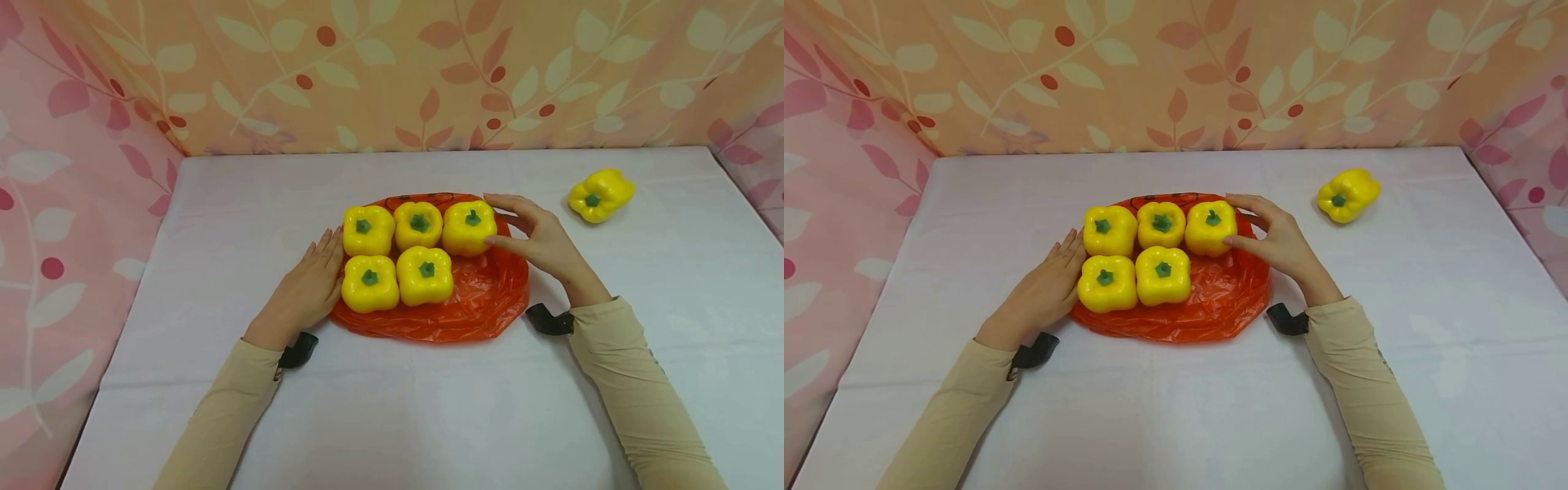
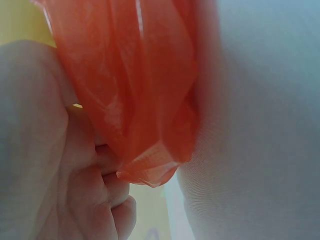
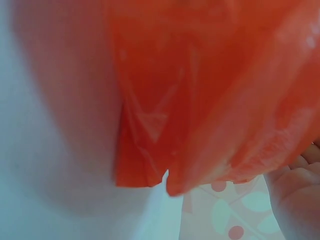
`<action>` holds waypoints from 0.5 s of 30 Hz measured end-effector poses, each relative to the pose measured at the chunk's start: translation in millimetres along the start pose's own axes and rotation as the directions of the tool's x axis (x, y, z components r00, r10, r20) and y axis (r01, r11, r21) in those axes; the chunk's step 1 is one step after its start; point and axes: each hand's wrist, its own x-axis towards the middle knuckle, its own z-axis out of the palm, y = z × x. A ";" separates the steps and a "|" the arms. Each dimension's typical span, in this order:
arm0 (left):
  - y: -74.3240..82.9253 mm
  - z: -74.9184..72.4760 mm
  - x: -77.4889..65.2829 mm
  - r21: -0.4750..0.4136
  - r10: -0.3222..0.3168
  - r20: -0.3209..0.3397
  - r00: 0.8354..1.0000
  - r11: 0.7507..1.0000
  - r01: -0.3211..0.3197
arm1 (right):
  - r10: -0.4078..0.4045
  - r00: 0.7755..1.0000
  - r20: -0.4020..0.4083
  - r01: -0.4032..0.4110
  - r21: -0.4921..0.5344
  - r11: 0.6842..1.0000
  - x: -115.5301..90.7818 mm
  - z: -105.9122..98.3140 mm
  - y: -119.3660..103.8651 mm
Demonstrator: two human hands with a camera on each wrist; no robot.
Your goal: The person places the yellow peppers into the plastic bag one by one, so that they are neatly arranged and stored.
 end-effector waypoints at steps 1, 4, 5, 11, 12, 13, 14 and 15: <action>-0.1 0.1 0.0 0.001 0.000 -0.001 1.000 1.000 0.000 | 0.003 1.000 0.004 -0.003 -0.001 1.000 -0.1 -0.2 0.1; -0.3 0.4 0.1 0.001 0.002 -0.004 1.000 1.000 -0.002 | 0.018 1.000 0.013 -0.018 -0.006 1.000 -0.5 -0.4 0.4; -0.4 0.6 0.2 0.002 0.002 -0.005 1.000 1.000 -0.002 | 0.021 1.000 0.014 -0.021 -0.008 1.000 -0.6 -0.4 0.6; -1.2 1.7 0.4 0.002 0.001 -0.006 1.000 1.000 -0.001 | -0.025 1.000 -0.010 0.025 -0.010 1.000 -0.2 1.5 1.1; -1.3 1.9 0.5 0.003 0.003 -0.007 1.000 1.000 -0.003 | -0.039 0.999 -0.018 0.039 -0.007 0.999 -0.1 2.0 1.1; -1.4 2.0 0.6 0.003 0.004 -0.007 1.000 1.000 -0.004 | -0.051 0.998 -0.025 0.051 -0.005 0.999 0.0 2.6 1.1; -1.4 2.1 0.7 0.004 0.005 -0.009 1.000 1.000 -0.005 | -0.062 0.998 -0.031 0.062 -0.002 0.998 0.0 3.1 1.1; -1.5 2.3 0.8 0.003 0.006 -0.010 1.000 1.000 -0.006 | -0.069 0.997 -0.035 0.069 0.003 0.998 0.1 3.5 1.0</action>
